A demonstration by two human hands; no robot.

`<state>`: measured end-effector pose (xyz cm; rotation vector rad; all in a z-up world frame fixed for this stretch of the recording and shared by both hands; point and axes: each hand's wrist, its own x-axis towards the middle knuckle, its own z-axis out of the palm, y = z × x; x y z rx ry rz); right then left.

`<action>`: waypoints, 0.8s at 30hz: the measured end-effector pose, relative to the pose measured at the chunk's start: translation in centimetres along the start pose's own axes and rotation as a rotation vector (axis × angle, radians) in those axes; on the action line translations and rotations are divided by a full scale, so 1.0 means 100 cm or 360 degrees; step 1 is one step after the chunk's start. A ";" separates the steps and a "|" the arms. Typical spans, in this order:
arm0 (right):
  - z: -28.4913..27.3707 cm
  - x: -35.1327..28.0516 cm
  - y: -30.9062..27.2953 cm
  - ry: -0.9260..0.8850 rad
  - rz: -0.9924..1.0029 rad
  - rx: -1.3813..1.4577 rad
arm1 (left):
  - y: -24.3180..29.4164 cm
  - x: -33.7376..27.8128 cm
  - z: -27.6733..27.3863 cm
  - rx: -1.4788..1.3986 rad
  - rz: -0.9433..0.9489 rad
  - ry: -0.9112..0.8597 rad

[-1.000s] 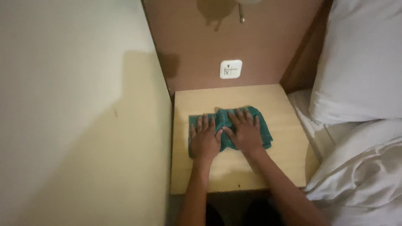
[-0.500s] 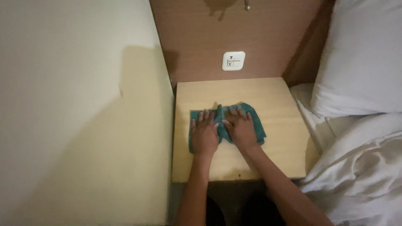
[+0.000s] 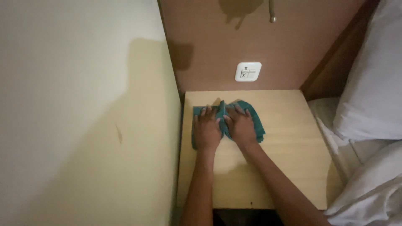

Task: The person uses a green cloth to wipe the surface of a bed, then moves to a bedside table to clean it. They return to the bed to wipe the sheets again before moving to a desk and finally wiping an orange chair.

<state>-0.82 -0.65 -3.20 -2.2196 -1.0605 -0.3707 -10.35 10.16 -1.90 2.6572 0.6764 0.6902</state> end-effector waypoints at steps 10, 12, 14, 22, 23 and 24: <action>0.001 -0.011 0.003 -0.0058 0.0076 0.0112 | -0.005 -0.019 -0.002 0.0007 0.0102 0.0133; 0.004 -0.012 0.004 -0.0013 -0.0003 0.0088 | -0.005 -0.019 -0.004 -0.0008 0.0099 0.0142; 0.003 -0.006 0.004 -0.0029 -0.0026 0.0107 | -0.005 -0.014 -0.002 0.0010 0.0088 0.0194; 0.029 0.031 0.000 0.0046 -0.0079 0.0232 | -0.012 0.025 -0.011 -0.0114 -0.0123 0.0159; 0.032 0.036 0.001 0.0039 -0.0093 0.0173 | -0.015 0.030 -0.009 -0.0075 -0.0130 0.0140; 0.035 0.041 0.002 0.0033 -0.0107 0.0114 | -0.018 0.035 -0.006 -0.0037 -0.0135 0.0121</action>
